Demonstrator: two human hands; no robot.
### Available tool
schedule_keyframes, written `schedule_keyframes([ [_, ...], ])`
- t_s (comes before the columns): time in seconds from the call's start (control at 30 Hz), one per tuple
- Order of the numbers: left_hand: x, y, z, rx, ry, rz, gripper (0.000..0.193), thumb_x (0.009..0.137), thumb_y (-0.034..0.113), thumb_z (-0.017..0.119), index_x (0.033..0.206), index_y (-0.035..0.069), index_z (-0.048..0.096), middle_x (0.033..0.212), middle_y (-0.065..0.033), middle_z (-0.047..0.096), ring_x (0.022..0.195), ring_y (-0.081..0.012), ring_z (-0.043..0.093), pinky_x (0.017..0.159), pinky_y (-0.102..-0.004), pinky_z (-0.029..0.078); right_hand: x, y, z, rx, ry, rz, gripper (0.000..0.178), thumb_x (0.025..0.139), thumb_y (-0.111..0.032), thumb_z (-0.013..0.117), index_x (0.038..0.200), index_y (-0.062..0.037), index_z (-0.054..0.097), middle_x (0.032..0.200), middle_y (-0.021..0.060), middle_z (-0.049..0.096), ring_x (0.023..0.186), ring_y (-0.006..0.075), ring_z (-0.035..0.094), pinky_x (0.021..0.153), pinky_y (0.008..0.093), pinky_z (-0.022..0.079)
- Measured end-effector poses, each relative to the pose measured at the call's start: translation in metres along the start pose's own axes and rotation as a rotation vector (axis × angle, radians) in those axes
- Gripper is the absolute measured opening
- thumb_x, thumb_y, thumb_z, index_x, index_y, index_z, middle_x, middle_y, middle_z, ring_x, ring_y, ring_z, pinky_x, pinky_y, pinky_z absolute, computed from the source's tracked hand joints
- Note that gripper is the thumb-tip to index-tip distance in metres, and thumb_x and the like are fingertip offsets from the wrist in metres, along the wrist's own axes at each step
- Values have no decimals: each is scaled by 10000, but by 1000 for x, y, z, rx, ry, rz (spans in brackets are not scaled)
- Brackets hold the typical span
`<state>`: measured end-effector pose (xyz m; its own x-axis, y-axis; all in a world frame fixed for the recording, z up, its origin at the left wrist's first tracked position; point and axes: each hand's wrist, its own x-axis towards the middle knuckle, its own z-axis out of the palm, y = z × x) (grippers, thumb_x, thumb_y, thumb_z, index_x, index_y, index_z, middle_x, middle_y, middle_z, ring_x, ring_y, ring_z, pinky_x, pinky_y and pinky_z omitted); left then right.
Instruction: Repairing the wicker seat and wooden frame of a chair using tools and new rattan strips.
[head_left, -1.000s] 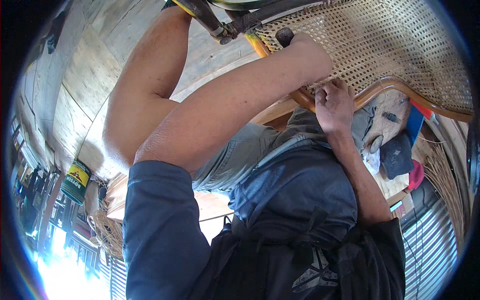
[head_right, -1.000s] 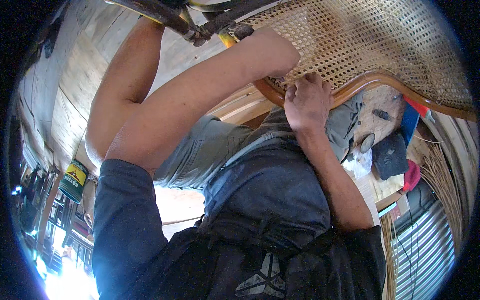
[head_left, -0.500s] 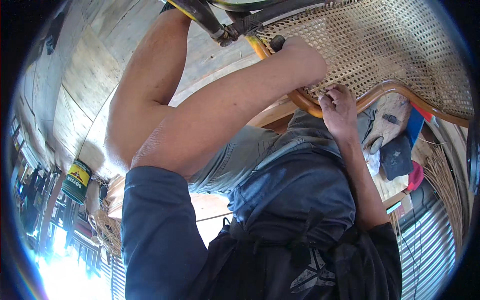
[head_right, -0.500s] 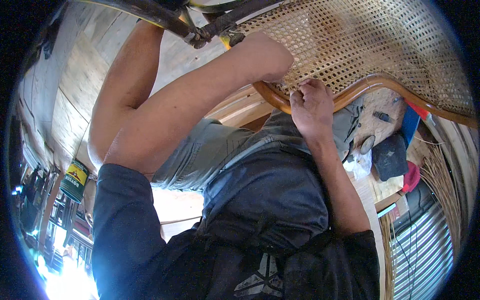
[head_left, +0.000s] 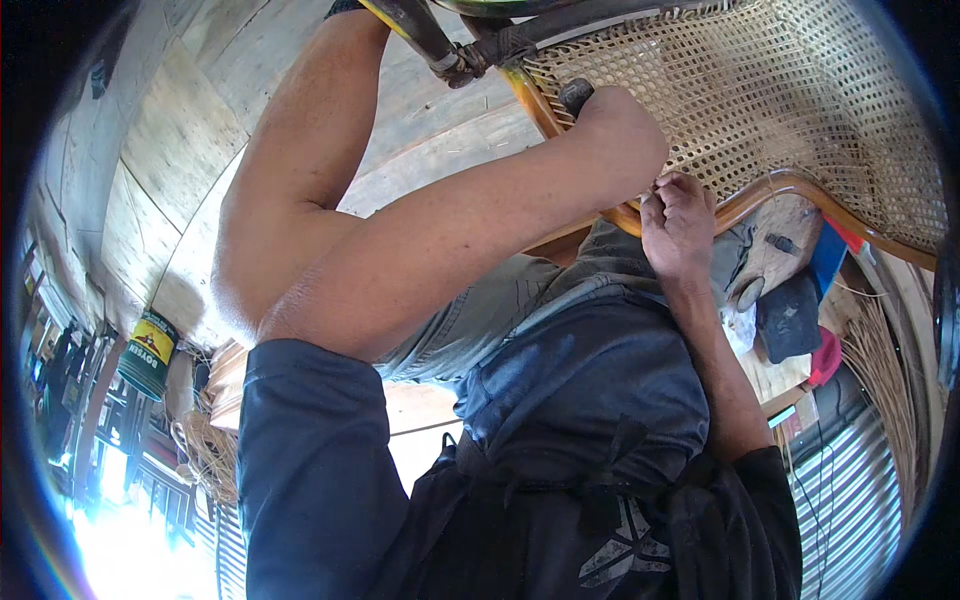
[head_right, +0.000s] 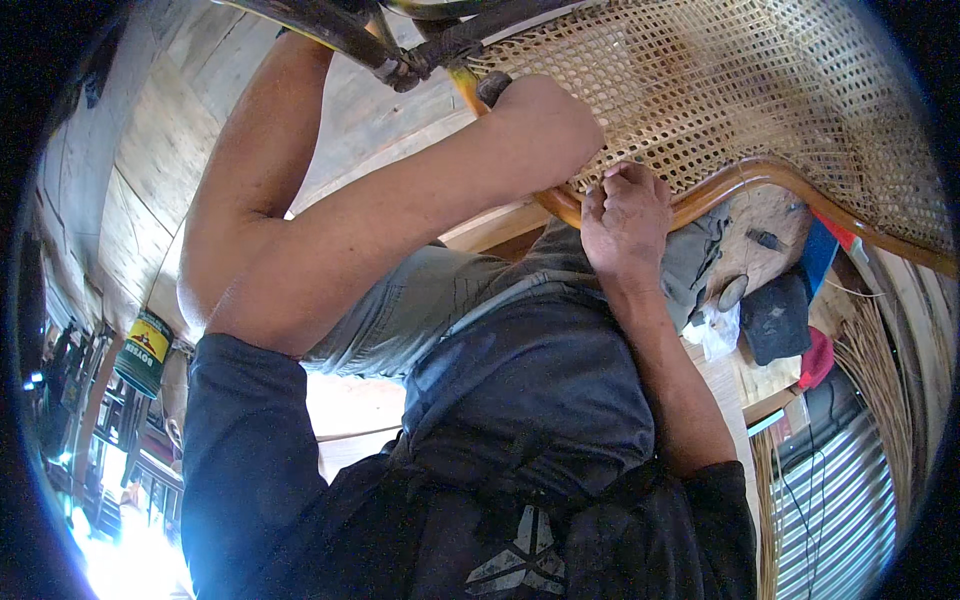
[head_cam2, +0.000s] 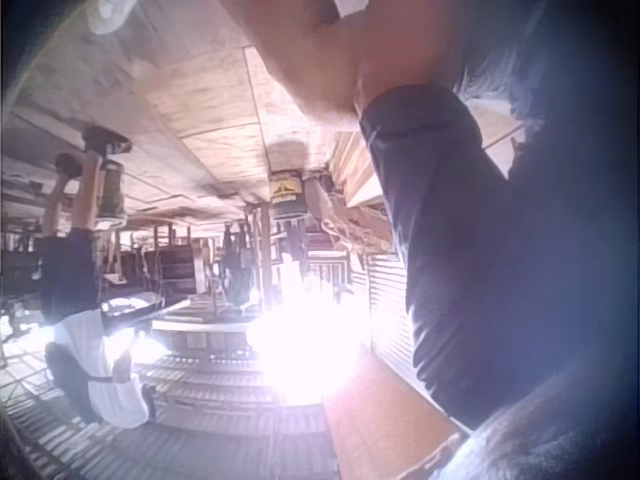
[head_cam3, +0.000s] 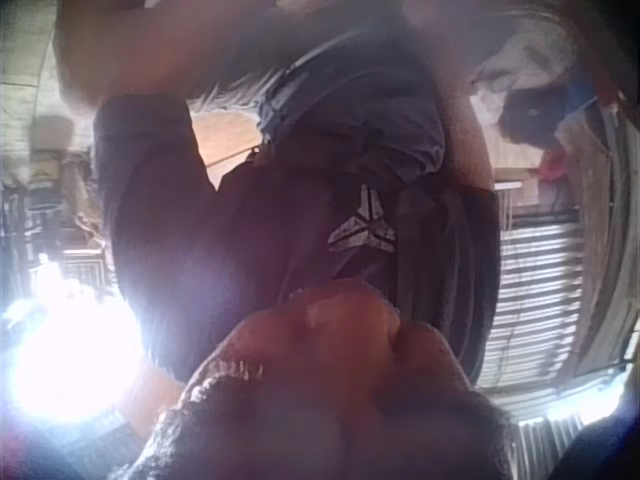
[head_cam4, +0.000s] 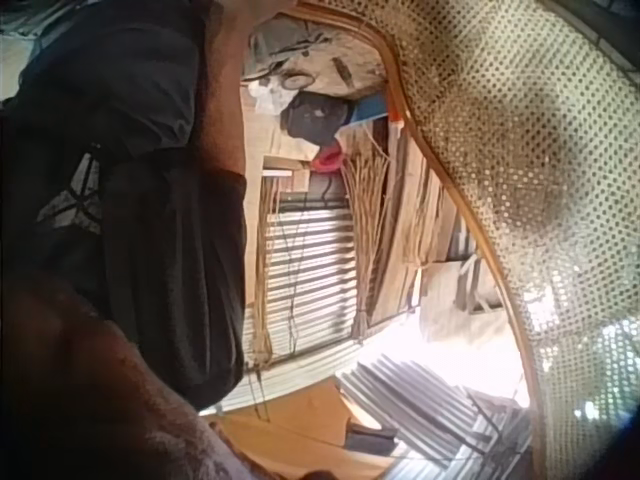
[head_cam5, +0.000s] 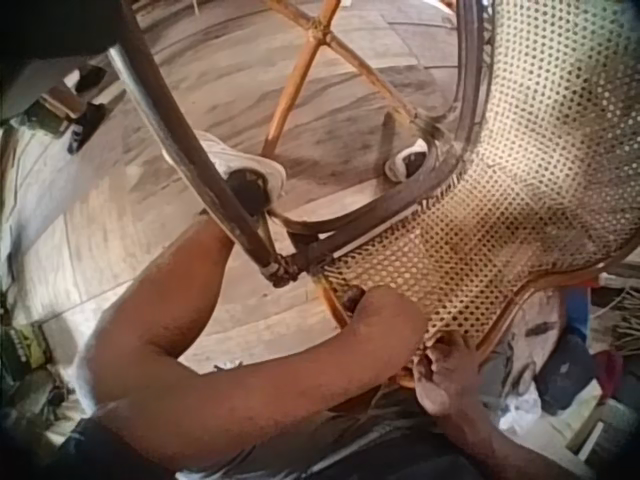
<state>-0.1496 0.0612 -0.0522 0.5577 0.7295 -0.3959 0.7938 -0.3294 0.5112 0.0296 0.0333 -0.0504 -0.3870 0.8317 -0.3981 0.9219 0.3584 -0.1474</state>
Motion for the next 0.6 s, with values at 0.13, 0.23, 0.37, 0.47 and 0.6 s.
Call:
schedule_keyframes([
  [0.13, -1, -1, 0, -3, 27, -5, 133, 759, 139, 635, 828, 90, 737, 831, -111, 710, 795, -270, 700, 647, -376, 553, -1, -4, 3, -11, 27, 23, 168, 787, -140, 628, 900, -20, 660, 1092, 93, 593, 1036, 325, 520, 867, 450, 436],
  [0.23, 0, -2, 0, -17, 12, -11, 137, 755, 144, 639, 833, 89, 737, 838, -110, 710, 800, -270, 700, 650, -380, 553, -3, -8, 3, -30, 52, 37, 156, 800, -146, 621, 893, -26, 657, 1088, 91, 589, 1053, 322, 512, 882, 451, 426],
  [0.37, 3, -2, -3, -38, -62, -10, 148, 755, 154, 642, 843, 80, 735, 843, -103, 711, 798, -267, 700, 653, -382, 553, -2, -15, 0, -76, 11, 68, 163, 827, -178, 608, 893, -37, 656, 1084, 91, 587, 1065, 314, 508, 903, 450, 413],
  [0.47, 5, -2, -6, -24, -95, -13, 163, 750, 169, 649, 853, 78, 736, 838, -99, 711, 805, -260, 699, 654, -381, 550, 4, -22, -1, -144, -12, 76, 199, 841, -216, 602, 920, -41, 653, 1081, 99, 590, 1057, 313, 518, 902, 448, 417],
  [0.6, 13, -2, -14, -6, -256, -72, 240, 830, 204, 627, 1048, 205, 729, 1060, -27, 699, 989, -211, 658, 760, -369, 519, 12, -14, -10, -125, -135, 6, 225, 844, -250, 608, 913, -37, 635, 1050, 120, 595, 1019, 334, 542, 867, 460, 442],
])
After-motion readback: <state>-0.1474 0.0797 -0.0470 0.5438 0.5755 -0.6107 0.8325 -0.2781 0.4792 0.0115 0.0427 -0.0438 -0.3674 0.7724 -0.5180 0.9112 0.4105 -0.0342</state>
